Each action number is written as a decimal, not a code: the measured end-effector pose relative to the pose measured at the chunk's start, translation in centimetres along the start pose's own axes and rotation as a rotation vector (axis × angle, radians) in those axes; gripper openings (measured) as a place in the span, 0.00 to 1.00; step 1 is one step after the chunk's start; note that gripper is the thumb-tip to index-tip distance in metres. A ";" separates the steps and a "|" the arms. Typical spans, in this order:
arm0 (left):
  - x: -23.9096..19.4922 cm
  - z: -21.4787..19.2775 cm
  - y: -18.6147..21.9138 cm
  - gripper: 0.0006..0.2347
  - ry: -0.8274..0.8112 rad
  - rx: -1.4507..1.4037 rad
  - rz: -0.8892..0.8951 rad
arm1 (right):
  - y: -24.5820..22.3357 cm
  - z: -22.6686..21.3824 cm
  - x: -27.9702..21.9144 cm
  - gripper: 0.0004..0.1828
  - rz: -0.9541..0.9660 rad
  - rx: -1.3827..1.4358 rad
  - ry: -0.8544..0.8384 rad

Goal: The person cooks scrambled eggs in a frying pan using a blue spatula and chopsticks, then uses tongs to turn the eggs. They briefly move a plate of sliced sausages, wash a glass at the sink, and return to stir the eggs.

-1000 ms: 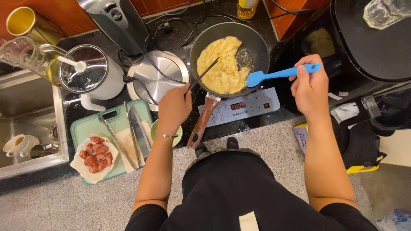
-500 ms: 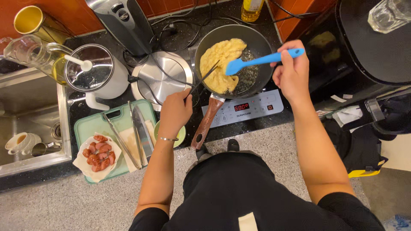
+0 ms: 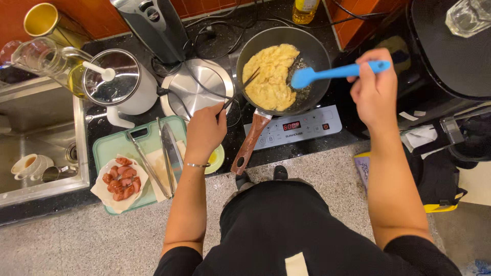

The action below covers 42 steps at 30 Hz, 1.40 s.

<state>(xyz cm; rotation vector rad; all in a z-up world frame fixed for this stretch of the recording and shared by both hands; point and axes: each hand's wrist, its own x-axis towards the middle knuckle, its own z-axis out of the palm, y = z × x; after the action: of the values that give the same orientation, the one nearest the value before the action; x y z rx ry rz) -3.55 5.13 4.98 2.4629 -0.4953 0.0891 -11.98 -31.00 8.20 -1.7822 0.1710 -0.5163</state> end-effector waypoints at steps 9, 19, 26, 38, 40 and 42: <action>0.6 1.5 0.6 0.11 -0.117 -0.004 -0.010 | 3.4 -0.4 -2.1 0.04 0.175 0.160 0.052; 0.8 1.3 -0.8 0.10 0.039 -0.105 0.053 | 3.5 3.1 0.5 0.07 0.152 0.241 0.066; 0.7 0.0 0.0 0.11 0.022 -0.130 -0.008 | 1.2 6.6 2.5 0.06 0.121 0.151 -0.057; 3.6 4.4 0.0 0.11 0.058 0.035 0.104 | 0.7 1.1 1.4 0.08 0.074 0.097 0.038; 4.3 5.7 -0.1 0.11 0.055 0.066 0.109 | 1.0 0.5 1.3 0.08 0.050 0.077 0.068; 5.0 6.6 0.1 0.10 -0.001 0.092 0.073 | 1.4 0.6 1.8 0.08 0.015 0.038 0.085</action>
<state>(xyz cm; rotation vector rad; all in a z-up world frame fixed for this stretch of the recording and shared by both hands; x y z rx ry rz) 0.72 -0.46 0.54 2.5341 -0.5940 0.1438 -9.90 -31.57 7.27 -1.7216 0.2327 -0.5813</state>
